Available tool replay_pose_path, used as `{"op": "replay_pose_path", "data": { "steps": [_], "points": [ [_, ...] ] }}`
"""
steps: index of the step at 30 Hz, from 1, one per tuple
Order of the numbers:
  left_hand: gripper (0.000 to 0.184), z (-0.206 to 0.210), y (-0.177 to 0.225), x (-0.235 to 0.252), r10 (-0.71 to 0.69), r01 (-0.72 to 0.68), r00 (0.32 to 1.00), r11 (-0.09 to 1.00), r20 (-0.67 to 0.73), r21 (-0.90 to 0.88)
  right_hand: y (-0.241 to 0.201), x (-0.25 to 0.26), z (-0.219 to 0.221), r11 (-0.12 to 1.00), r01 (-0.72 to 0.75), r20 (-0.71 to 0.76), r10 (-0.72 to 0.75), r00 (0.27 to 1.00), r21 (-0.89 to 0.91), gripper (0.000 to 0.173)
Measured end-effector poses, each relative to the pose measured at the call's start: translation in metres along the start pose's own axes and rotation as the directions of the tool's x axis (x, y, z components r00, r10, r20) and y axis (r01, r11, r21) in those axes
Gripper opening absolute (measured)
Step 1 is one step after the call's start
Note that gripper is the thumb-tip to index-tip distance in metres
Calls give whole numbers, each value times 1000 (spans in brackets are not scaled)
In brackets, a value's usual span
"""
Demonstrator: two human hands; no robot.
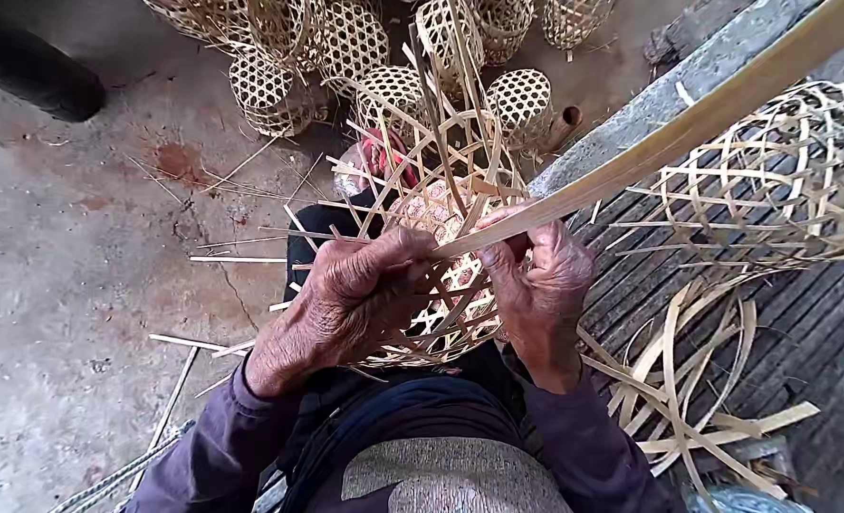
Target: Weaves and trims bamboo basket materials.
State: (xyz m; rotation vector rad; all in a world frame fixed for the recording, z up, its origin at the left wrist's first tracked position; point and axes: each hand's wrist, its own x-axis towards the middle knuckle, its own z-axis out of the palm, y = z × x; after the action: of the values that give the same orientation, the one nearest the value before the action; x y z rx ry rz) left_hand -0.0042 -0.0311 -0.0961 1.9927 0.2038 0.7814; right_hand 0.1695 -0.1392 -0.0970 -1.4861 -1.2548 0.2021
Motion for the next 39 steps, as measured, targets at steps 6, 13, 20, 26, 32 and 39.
{"op": "replay_pose_path", "data": {
  "steps": [6, 13, 20, 26, 32, 39],
  "points": [
    [15, 3, 1, 0, -21, 20, 1000, 999, 15, 26, 3, 1, 1, 997, 80, -13, -80, 997, -12, 11],
    [29, 9, -3, -3, -158, 158, 987, 962, 17, -222, 11, -2, -5, 991, 136, 85, -137, 987, 17, 11],
    [17, -3, 5, -3, -487, 528, 849, 755, 206, -390, 13, -9, 3, 990, 138, 109, -141, 984, 35, 12],
    [27, -14, -2, -4, -401, 499, 846, 828, 351, -257, 20, -14, -1, 970, 244, 177, -235, 956, -26, 15],
    [29, -25, -11, 3, -321, 516, 807, 792, 495, -327, 21, -13, -1, 957, 272, 205, -248, 947, -97, 23],
    [30, -15, -14, 12, -409, 577, 793, 743, 451, -340, 23, -16, -15, 977, 157, 94, -171, 981, 141, 24]
  ]
}}
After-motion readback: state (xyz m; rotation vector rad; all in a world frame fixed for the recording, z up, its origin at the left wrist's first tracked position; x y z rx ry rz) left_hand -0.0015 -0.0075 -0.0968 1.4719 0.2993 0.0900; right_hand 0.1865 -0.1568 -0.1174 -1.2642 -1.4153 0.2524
